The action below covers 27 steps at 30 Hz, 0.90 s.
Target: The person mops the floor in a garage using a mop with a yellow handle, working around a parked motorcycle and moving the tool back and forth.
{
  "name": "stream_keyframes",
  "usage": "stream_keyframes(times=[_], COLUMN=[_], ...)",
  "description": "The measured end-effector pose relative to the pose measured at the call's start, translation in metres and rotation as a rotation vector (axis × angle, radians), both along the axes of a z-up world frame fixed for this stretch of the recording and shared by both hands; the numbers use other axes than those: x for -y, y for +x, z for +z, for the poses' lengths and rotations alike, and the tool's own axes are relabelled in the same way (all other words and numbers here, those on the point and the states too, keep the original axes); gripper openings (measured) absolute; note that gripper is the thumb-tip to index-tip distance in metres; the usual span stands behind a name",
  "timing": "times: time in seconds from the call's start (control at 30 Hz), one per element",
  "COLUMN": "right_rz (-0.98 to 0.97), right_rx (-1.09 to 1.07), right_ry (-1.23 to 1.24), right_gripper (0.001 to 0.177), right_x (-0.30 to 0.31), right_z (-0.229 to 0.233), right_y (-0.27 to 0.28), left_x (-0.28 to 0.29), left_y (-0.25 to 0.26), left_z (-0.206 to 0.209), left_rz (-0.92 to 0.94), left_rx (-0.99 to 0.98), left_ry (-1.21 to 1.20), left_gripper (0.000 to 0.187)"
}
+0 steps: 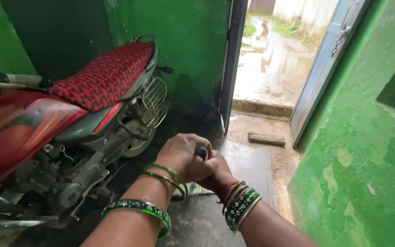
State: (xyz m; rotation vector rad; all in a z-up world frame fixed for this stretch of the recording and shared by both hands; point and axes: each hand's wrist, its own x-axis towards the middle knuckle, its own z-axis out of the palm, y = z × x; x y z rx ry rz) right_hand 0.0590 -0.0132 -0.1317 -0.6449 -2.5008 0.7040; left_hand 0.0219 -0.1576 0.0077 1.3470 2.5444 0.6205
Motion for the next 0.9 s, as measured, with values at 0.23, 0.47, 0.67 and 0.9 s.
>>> stream_keyframes(times=[0.23,0.47,0.67,0.9], right_rz=[0.043,0.104,0.022,0.119], right_rx=[-0.086,-0.062,0.028,-0.331], right_ry=[0.133,0.148,-0.015,-0.355], right_gripper=[0.028,0.017,0.013,0.014], right_x=[0.048,0.107,0.117,0.054], right_z=[0.057,0.109,0.118,0.065], right_y=[0.017,0.049,0.077,0.064], left_x=[0.035,0.075,0.08,0.039], left_y=[0.005,0.016,0.042,0.043], left_z=[0.044,0.079,0.091,0.072], left_rz=[-0.097,-0.107,-0.197,-0.204], left_rx=[-0.078,0.007,-0.017,0.107], left_ry=[0.124,0.099,0.062,0.24], left_gripper=[0.052,0.068,0.074,0.05])
